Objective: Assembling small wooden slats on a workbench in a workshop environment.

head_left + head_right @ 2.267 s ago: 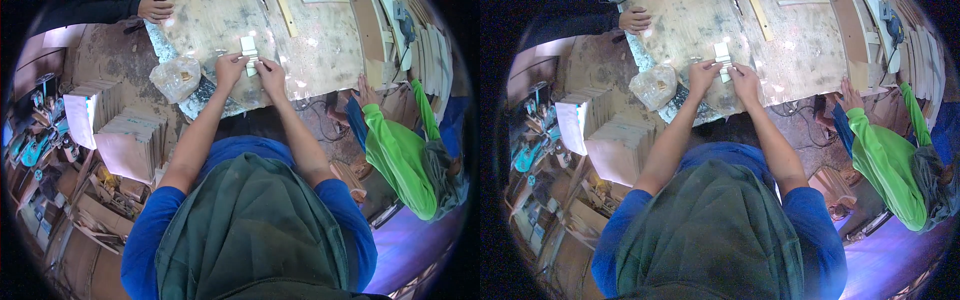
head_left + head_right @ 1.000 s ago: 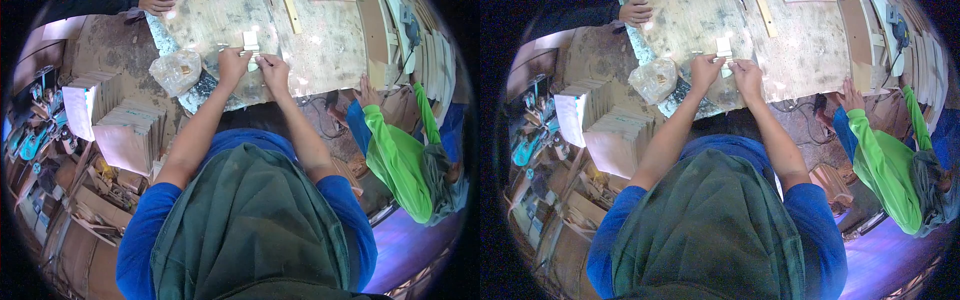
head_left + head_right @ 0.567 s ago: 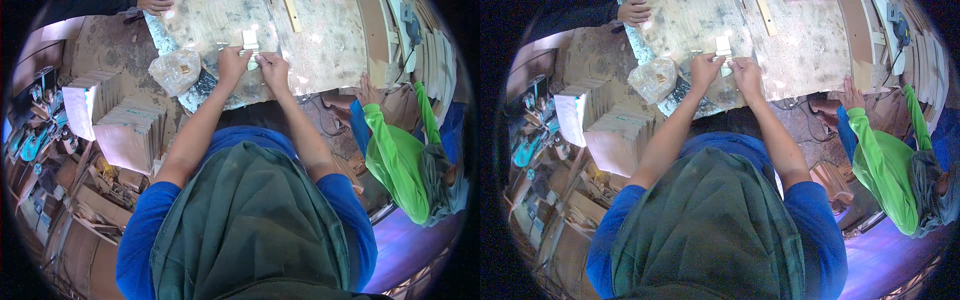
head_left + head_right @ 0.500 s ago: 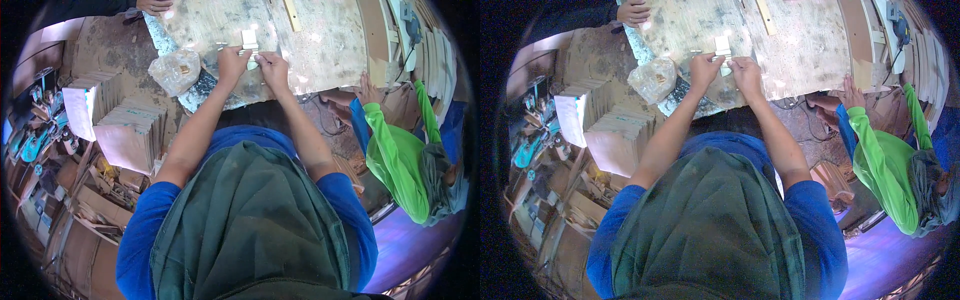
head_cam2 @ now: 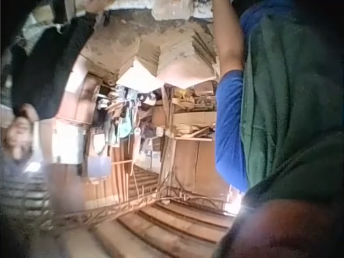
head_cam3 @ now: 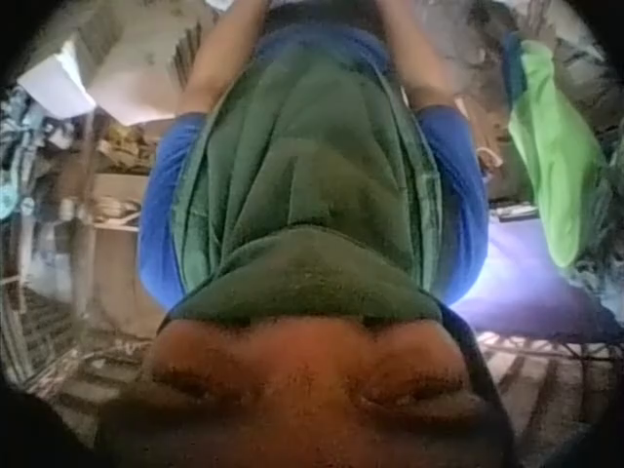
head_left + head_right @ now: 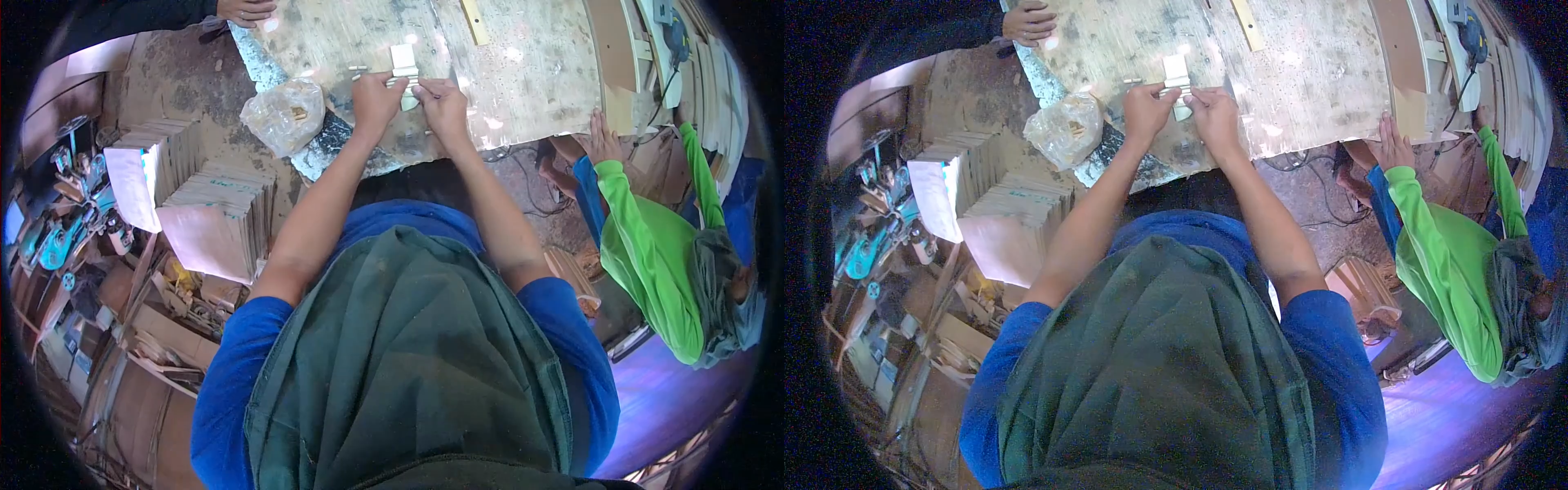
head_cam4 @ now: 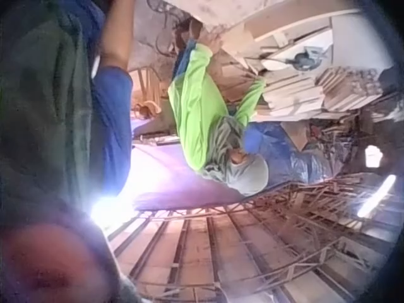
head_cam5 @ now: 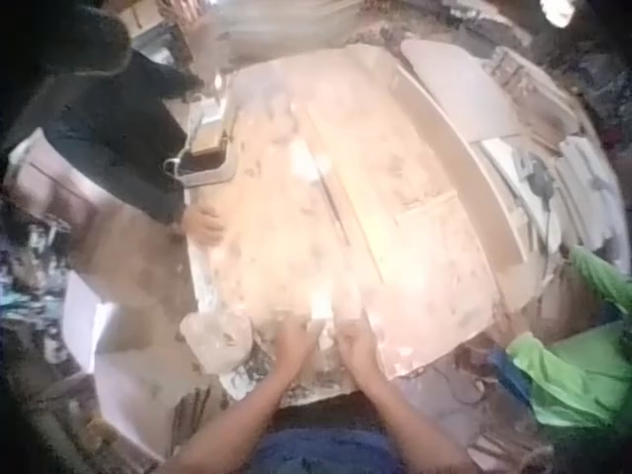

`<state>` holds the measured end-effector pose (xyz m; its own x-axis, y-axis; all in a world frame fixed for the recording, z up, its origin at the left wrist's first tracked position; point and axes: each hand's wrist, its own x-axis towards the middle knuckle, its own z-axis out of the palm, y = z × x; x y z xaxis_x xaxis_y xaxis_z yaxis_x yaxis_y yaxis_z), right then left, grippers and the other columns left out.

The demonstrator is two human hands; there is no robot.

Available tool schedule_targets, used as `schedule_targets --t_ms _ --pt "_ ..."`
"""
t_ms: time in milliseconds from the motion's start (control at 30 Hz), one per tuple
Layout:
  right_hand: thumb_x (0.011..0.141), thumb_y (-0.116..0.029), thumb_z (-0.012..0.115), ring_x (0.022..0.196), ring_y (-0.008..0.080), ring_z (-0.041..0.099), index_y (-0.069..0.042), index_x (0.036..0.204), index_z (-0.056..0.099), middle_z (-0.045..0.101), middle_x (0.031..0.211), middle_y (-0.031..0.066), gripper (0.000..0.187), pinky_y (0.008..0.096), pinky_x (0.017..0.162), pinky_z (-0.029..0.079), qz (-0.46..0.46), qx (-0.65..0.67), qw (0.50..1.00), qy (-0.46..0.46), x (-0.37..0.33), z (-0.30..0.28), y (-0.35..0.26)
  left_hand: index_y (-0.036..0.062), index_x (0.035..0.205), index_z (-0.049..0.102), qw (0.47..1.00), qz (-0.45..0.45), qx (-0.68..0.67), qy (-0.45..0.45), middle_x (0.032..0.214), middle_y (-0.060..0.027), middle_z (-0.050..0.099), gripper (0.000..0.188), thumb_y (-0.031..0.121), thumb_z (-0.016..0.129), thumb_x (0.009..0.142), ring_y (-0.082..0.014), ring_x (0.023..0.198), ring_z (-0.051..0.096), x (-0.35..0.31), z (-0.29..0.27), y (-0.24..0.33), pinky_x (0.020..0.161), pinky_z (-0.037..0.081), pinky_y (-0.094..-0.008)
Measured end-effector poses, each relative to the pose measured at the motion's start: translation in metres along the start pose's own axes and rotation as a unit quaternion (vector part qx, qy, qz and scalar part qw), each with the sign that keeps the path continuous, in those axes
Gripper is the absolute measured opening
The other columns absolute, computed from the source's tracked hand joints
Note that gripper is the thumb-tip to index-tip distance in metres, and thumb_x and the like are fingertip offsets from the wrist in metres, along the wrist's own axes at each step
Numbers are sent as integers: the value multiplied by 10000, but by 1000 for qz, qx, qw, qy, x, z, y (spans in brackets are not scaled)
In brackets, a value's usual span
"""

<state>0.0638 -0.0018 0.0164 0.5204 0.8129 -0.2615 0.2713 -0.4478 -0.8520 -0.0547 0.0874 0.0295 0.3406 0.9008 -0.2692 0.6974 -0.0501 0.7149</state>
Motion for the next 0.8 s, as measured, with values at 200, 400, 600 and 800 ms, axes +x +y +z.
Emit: schedule_targets --t_ms 200,400,600,800 --pt "842 -181 731 842 225 686 -10 1069 723 710 961 169 284 307 769 532 26 -7 1000 -3 0 -4 -2 33 891 753 999 -30 -16 -8 627 -207 637 294 298 747 763 -311 570 657 0 -1 3 566 498 -411" --pt "841 -192 741 763 144 663 22 1055 719 728 881 136 304 270 704 517 60 72 996 -8 13 1 -1 59 934 760 998 -44 -28 -27 618 -191 639 312 307 772 746 -291 554 654 5 -3 -5 559 497 -399" --pt "804 -204 746 696 164 679 -6 976 749 734 797 154 262 286 672 526 111 96 989 21 19 7 2 79 958 761 996 -62 -39 -44 625 -184 645 325 314 783 734 -251 571 664 6 -4 -4 569 501 -380" --pt "783 -230 760 655 159 673 -11 941 755 726 745 142 270 298 652 523 139 85 986 15 16 6 -21 -88 1045 697 910 -172 -358 -118 863 -150 723 277 76 729 824 -184 716 692 17 1 -48 683 584 -288"
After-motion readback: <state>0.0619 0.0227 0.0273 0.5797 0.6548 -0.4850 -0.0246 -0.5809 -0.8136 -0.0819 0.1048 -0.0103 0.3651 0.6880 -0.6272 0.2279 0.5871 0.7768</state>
